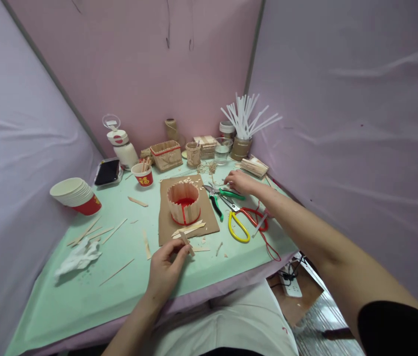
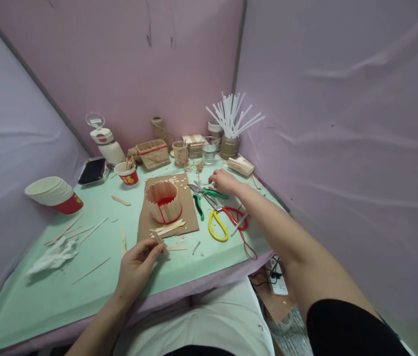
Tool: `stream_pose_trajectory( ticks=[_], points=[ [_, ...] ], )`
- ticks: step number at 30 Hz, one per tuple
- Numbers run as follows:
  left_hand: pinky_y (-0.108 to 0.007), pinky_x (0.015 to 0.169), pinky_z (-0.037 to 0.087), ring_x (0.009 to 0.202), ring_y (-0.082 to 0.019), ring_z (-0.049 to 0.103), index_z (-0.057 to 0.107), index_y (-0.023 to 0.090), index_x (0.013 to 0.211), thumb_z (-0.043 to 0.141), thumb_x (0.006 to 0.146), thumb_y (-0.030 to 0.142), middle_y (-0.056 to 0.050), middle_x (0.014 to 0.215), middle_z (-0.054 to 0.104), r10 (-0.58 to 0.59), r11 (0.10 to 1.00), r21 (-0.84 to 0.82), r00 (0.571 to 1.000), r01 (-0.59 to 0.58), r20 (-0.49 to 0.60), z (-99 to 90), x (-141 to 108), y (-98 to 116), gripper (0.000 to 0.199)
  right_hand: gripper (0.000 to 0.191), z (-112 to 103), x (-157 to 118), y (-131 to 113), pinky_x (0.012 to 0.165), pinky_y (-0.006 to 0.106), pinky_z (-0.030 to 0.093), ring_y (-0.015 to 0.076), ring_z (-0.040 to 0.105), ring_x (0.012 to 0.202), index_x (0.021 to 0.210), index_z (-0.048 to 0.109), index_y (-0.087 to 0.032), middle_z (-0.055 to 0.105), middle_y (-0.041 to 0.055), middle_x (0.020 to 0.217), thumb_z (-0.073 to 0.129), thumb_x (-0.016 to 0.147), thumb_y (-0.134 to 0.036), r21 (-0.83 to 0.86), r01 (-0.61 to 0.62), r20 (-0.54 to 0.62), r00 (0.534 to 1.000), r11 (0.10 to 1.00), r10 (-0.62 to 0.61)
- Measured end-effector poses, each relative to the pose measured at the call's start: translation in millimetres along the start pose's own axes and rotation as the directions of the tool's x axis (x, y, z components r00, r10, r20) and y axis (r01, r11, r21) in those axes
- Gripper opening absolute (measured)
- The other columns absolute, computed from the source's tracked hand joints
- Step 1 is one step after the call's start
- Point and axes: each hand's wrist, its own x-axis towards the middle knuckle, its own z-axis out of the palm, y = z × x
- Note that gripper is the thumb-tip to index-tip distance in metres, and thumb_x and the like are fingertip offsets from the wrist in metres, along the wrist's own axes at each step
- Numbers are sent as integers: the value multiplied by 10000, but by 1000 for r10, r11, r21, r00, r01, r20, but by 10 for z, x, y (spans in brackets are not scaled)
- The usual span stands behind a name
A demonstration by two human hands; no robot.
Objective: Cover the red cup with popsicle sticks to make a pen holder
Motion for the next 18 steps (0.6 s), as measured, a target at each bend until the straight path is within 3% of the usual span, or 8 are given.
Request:
stream_pose_trajectory(
  ticks=[6,11,14,18],
  points=[
    [-255,689,489,714,-159,630,672,182,777,593,818,343,-23,765,696,-19,1000,-6,1000,19,-21,-2,-11,-31,184,144,25,226,113,825,242,357,210,496,999,831,701,-173,625,97,1017,600,747,-115,7,126,138,982,992,-126],
    [-255,704,478,716,-154,621,661,185,769,578,831,344,-17,757,688,-38,999,-22,999,38,11,-4,-7,-7,189,160,-142,295,346,670,246,364,165,541,736,825,689,-166,673,51,804,561,742,-114,-16,75,190,979,997,-70],
    [-258,712,473,721,-156,620,658,185,764,575,832,346,-17,758,687,-35,999,-23,999,35,19,-5,-3,-4,194,172,-212,257,426,638,243,359,156,547,705,869,687,-161,681,52,822,572,746,-130,-23,47,184,982,999,-42],
    [-254,702,465,715,-154,613,659,181,751,563,839,354,-18,754,684,-27,1000,-10,999,28,30,-6,-7,1,217,160,-99,135,377,686,218,374,162,569,819,897,688,-178,670,62,962,630,752,-211,-10,70,182,981,997,-67]
  ],
)
